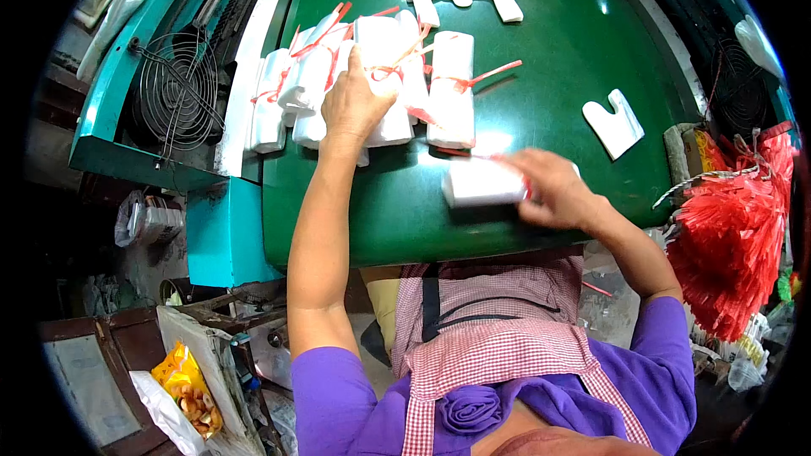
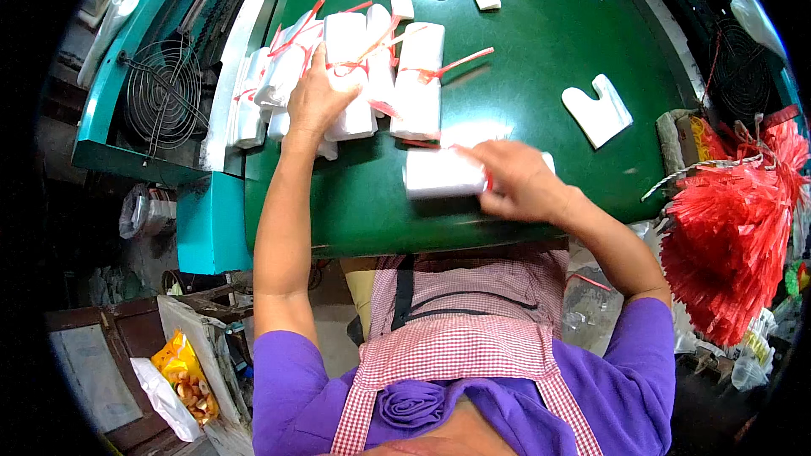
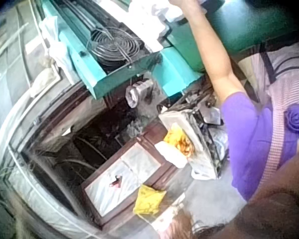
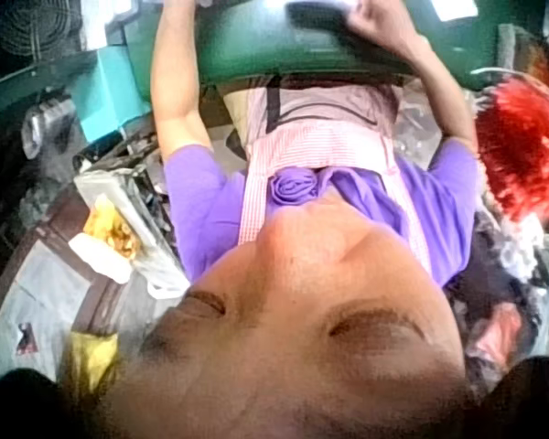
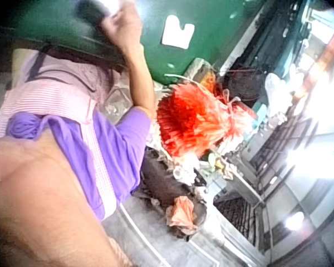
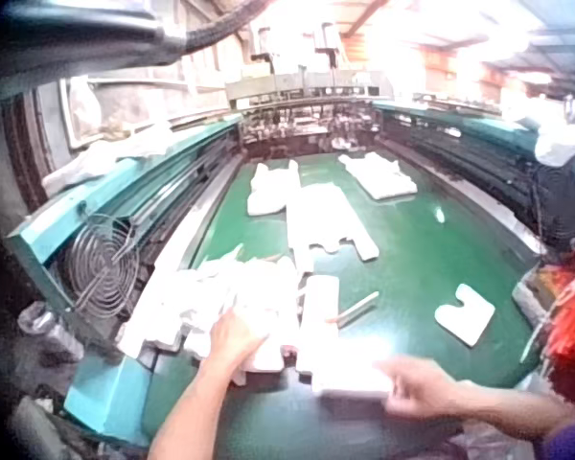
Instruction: The person folds white rectangular items on a green table and ties them with red plastic strips. They stack the finished bundles and place them into a large white sack. The person repeats this process for multiple items throughout the clip.
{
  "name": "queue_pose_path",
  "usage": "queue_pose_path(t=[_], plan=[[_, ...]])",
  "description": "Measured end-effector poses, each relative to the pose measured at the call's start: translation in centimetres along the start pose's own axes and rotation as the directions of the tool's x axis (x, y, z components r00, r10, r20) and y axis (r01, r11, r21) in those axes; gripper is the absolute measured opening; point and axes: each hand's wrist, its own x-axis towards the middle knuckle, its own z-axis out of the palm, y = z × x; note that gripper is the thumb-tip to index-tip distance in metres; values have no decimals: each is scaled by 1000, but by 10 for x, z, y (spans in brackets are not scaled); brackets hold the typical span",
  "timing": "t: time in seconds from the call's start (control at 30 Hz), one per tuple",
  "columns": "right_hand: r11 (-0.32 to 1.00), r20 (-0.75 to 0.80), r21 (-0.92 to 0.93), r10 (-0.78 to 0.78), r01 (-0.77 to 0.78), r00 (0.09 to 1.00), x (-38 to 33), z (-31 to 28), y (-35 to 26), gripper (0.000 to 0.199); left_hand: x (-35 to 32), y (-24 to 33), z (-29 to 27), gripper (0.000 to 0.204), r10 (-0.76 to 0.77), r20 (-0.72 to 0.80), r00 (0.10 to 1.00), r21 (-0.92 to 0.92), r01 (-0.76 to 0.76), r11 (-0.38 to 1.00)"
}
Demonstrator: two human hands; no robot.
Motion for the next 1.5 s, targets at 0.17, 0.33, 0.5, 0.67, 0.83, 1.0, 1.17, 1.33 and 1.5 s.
queue_pose_path(t=[0.17, 0.33, 0.5, 0.67, 0.83, 1.0, 1.17, 1.33, 1.5], plan=[[642, -299, 723, 623, -254, 723, 45, -9, 52, 51, -2, -13, -7, 70, -4, -109, 994, -750, -80, 657], [628, -379, 759, 642, -173, 667, 92, 43, 78, 68, 7, 46, 8, 37, 221, 162, 962, -946, 87, 313], [369, -252, 925, 775, -92, 579, 77, 33, 66, 73, 24, 74, 91, 56, 189, 18, 982, -168, -183, 969], [559, -422, 822, 730, -113, 538, 76, 15, 62, 71, 24, 95, 80, 51, 131, 95, 987, -36, -128, 991], [681, -419, 706, 622, -193, 661, 140, 47, 75, 88, 41, 87, 70, 47, 236, 107, 966, 246, -256, 935], [746, -348, 610, 556, -268, 755, 145, 39, 105, 94, 44, 11, -6, 58, 417, -109, 902, -239, -431, 870], [797, -302, 464, 552, -386, 777, 157, 46, 88, 95, 46, -64, -35, 75, -7, -37, 999, 334, 19, 943], [813, -298, 434, 536, -388, 790, 156, 48, 87, 93, 48, -75, -60, 78, -119, -94, 988, 240, 139, 961], [782, -262, 519, 530, -345, 806, 150, 43, 91, 92, 37, -98, -75, 35, -194, 54, 980, -805, 158, 572]])
